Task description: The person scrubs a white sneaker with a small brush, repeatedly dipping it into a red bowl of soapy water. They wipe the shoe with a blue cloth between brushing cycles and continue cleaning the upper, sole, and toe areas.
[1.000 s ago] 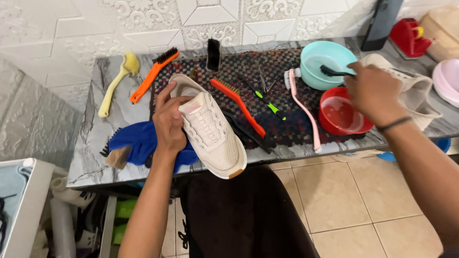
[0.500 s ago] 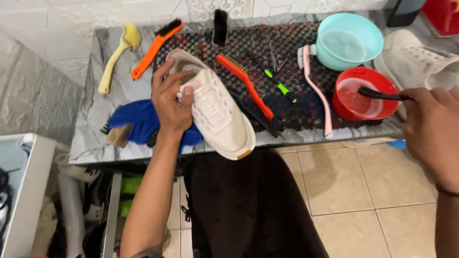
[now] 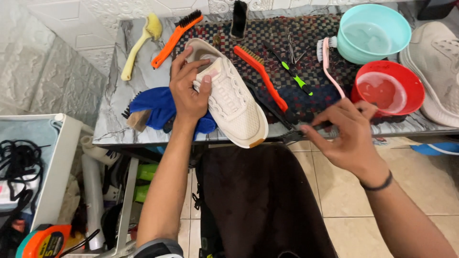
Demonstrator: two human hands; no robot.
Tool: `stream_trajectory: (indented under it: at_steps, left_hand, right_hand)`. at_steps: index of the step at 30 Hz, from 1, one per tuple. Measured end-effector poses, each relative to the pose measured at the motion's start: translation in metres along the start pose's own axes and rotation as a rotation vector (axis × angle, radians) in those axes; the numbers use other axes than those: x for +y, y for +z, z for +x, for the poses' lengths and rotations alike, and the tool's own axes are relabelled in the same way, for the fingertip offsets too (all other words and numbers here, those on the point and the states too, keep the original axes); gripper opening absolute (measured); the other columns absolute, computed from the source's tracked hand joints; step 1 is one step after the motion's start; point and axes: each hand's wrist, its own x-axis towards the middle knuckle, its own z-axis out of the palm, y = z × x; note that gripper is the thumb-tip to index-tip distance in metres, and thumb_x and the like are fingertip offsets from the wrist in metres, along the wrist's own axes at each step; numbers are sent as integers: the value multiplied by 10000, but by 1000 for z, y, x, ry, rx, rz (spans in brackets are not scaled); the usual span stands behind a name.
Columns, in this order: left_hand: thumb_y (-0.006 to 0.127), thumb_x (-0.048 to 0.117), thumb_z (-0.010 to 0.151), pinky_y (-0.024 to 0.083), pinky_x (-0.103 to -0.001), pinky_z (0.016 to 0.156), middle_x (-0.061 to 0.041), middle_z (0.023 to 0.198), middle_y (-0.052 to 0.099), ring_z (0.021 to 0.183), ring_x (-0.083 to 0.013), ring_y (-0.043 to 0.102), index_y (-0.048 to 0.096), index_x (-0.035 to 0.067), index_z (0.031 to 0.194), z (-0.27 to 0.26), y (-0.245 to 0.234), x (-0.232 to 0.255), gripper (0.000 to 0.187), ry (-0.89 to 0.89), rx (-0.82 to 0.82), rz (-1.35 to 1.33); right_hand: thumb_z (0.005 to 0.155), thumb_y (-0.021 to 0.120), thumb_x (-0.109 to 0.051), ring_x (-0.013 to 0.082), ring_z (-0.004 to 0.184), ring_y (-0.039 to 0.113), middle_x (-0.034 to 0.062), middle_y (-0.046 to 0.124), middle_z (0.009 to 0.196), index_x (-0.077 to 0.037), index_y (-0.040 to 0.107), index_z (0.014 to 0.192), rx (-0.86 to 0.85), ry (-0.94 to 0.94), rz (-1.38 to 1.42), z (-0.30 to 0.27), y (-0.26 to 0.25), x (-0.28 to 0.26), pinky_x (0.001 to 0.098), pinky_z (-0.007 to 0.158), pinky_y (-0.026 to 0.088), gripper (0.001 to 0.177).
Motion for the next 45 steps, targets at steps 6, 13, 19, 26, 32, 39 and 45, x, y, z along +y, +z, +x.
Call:
stream_trajectory:
  at_steps: [6, 13, 19, 26, 32, 39, 45]
  left_hand:
    - [472, 503, 1106, 529, -624, 1109, -227, 1157, 775, 1377, -445, 562, 788, -68, 1028, -3, -1, -1, 657, -38, 1, -31]
    - [423, 416, 1006, 537, -650, 1132, -243, 1212, 757, 1401, -483, 554, 786, -66, 1091, -6, -2, -9, 609, -87, 1, -143]
    - [416, 280, 877, 532, -599, 1168, -267, 1264, 742, 1455, -459, 535, 790, -24, 1165, -4, -8, -10, 561, -215, -21, -271]
    - [403, 398, 958, 535, -611, 1146, -280, 1233, 748, 1432, -462, 557, 796, -37, 1114, -4, -7, -12, 606, -205, -7, -278]
    - [385, 363, 955, 556, -587, 1115, -291, 1205, 756, 1403, -461, 578, 798, -52, 1106, -2, -7, -6, 604, -177, -16, -191]
    - [427, 253, 850, 580, -576, 1099, -366, 1347, 668, 1396, -451, 598, 794, -58, 1146, -7, -6, -7, 564, -195, 1, -116]
    - [387, 459, 1047, 578, -615, 1102, -303, 1250, 734, 1376, -476, 592, 787, -66, 1147, -3, -3, -7, 667, -118, 15, -88]
  right_hand:
    - [942, 898, -321, 158, 928, 599, -117, 636, 804, -212, 719, 874, 8, -116, 110, 21, 19, -1, 424, 998, 228, 220]
    - [927, 925, -320, 159, 927, 618, -74, 640, 848, -217, 731, 864, 3, -82, 167, 38, 32, 13, 416, 1019, 244, 229]
    - [892, 942, -273, 114, 901, 604, -101, 668, 861, -218, 727, 843, -78, -40, 392, 57, 41, -9, 376, 1030, 256, 227]
    - [866, 952, -290, 115, 889, 597, -93, 689, 862, -221, 724, 808, -133, -59, 462, 72, 49, -16, 398, 1065, 254, 245]
    - [880, 907, -336, 125, 872, 611, -94, 670, 829, -228, 790, 846, -140, -176, 477, 72, 40, -26, 384, 991, 283, 163]
    - [857, 920, -307, 120, 898, 601, -114, 657, 829, -205, 767, 838, -160, -254, 477, 57, 33, -42, 374, 1006, 262, 185]
    - [910, 890, -378, 153, 831, 551, -87, 633, 790, -220, 748, 827, -40, -150, 276, 55, 27, -31, 411, 1013, 240, 228]
